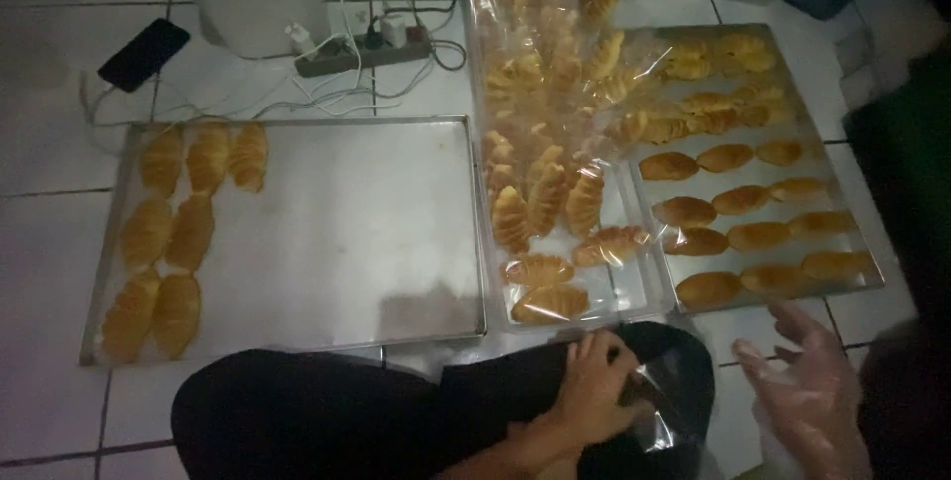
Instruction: The person picks up croissants from a metal tray and puts them into plastic bags, then moves the bagged croissants to another tray.
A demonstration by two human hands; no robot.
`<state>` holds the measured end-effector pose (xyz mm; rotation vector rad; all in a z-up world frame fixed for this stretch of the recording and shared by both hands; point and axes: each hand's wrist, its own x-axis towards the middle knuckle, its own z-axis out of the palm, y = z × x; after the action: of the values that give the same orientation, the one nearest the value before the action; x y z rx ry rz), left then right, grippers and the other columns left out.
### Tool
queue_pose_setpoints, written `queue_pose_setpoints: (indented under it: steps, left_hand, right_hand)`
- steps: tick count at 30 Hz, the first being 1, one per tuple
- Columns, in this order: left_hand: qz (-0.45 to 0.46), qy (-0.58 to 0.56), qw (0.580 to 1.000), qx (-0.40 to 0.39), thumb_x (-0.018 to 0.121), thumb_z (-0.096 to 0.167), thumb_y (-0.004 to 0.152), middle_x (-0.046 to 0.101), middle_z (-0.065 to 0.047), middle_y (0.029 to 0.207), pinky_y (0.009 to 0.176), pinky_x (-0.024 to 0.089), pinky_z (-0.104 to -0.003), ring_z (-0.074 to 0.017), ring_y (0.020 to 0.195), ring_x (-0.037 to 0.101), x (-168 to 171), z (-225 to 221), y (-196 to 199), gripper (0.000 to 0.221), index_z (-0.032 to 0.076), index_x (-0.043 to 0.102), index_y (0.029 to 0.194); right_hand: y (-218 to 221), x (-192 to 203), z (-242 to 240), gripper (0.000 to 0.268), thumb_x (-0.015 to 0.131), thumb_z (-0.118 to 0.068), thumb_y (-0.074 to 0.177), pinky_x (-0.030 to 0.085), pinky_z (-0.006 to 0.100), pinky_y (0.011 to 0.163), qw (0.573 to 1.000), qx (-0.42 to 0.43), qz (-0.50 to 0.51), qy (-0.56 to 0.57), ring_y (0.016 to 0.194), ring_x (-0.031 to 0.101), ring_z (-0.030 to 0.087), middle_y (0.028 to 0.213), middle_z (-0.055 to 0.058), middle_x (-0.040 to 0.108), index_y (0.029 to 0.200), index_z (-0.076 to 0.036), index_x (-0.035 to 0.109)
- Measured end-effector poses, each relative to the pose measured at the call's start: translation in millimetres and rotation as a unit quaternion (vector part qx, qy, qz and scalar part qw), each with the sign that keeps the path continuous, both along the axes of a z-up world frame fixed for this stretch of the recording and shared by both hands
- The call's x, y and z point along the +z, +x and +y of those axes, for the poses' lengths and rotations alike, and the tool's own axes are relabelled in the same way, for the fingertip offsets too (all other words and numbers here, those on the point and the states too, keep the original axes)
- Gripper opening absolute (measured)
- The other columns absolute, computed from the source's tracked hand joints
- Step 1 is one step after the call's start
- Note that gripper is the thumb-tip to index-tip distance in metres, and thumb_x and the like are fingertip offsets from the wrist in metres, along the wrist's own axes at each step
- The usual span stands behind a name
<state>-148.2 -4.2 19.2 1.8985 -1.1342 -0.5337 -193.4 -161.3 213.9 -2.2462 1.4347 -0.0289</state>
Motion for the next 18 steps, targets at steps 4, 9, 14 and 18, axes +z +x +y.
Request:
queue_pose_setpoints:
  steps: [4, 9, 14, 18]
  left_hand:
    - [0.198, -0.142, 0.968, 0.055, 0.079, 0.012, 0.09, 0.069, -0.003, 0.105, 0.091, 0.049, -0.035, -0.0192, 0.1, 0.063, 2.5, 6.2, 8.1, 0.015, 0.017, 0.066, 0.094]
    - [0.422, -0.045, 0.906, -0.014, 0.072, 0.016, 0.097, 0.075, -0.002, 0.104, 0.093, 0.058, -0.028, -0.0127, 0.101, 0.072, 104.3, 44.9, 57.1, 0.01, 0.015, 0.067, 0.106]
    - [0.249, -0.157, 0.952, -0.083, 0.071, 0.024, 0.099, 0.073, -0.003, 0.098, 0.079, 0.052, -0.028, -0.0134, 0.087, 0.066, 156.1, 75.5, 95.2, 0.01, 0.014, 0.072, 0.102]
    - [0.298, -0.167, 0.934, -0.099, 0.076, 0.026, 0.097, 0.071, 0.004, 0.089, 0.07, 0.043, -0.022, -0.0059, 0.078, 0.057, 183.3, 98.8, 112.3, 0.009, 0.019, 0.072, 0.093]
  right_hand:
    - [-3.4, -5.6, 11.6, 0.063, 0.077, -0.004, 0.089, 0.05, 0.045, 0.105, 0.998, -0.014, -0.043, 0.035, 0.126, 0.062, 0.032, 0.145, 0.018, 0.061, 0.148, -0.008, 0.057]
    - [-15.6, 14.1, 30.3, 0.067, 0.074, 0.0, 0.088, 0.052, 0.05, 0.099, 0.992, -0.012, -0.119, 0.035, 0.117, 0.066, 0.038, 0.142, 0.024, 0.061, 0.151, -0.005, 0.053]
    - [-42.5, -8.3, 19.4, 0.074, 0.065, 0.012, 0.073, 0.053, 0.042, 0.105, 0.892, 0.183, -0.409, 0.064, 0.131, 0.061, 0.033, 0.147, 0.026, 0.058, 0.145, 0.008, 0.048]
    - [-24.0, -39.3, 4.6, 0.088, 0.073, 0.0, 0.068, 0.054, 0.038, 0.113, 0.806, 0.324, -0.463, 0.174, 0.143, 0.059, 0.03, 0.155, 0.02, 0.055, 0.151, -0.003, 0.043]
